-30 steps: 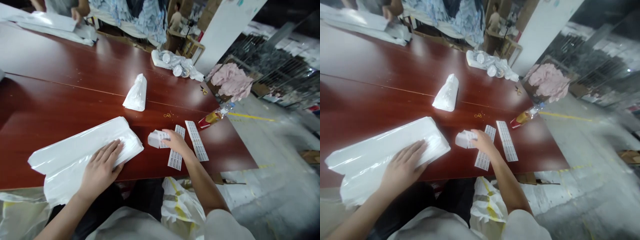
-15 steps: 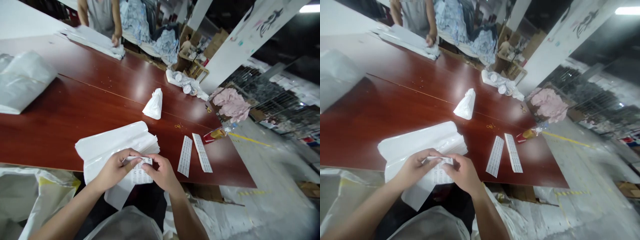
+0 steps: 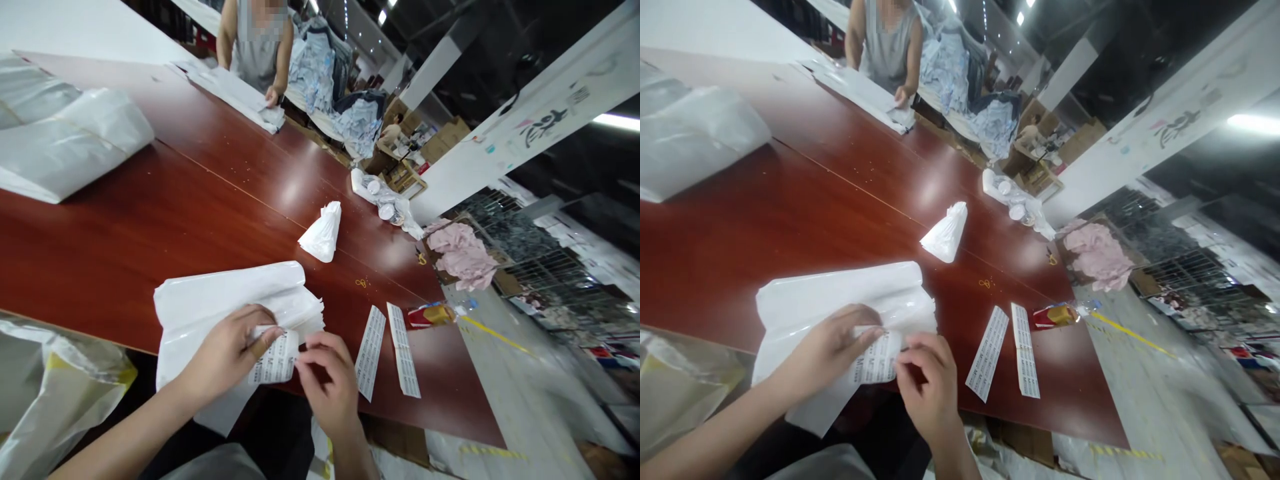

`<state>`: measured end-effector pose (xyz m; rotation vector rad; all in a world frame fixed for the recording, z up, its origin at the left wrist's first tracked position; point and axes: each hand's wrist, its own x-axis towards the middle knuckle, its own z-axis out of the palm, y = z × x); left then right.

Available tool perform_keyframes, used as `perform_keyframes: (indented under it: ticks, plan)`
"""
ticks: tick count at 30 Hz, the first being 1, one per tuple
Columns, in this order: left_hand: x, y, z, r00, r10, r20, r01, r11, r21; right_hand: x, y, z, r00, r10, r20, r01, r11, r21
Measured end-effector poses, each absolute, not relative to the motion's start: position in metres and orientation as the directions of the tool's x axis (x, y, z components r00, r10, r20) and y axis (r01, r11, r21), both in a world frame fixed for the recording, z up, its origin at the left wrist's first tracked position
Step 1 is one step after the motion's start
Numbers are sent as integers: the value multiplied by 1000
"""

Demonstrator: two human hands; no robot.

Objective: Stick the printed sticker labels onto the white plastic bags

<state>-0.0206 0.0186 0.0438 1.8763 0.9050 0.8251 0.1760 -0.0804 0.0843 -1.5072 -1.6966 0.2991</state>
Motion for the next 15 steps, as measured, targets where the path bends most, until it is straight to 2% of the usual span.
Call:
perform_keyframes:
  ticks: [2,4,7,10,15]
  plan:
    - [-13,14,36,574,753,322,248,-535,807,190,-80,97,234,894,381,636,155,-755]
    - [-3,6,25,646,641,414,233,-683,692,209,-70,106,463,825,323,536,29,-844]
    - [8,-5,9,681,546,488,229,-791,567,233,-48,109,658,717,229,384,-58,-921]
    - [13,-10,-1,663,548,509,237,-800,552,237,-30,104,648,748,141,349,-127,-929]
    - [13,-11,-7,652,534,538,215,-811,544,212,-21,93,501,861,85,565,-251,-786]
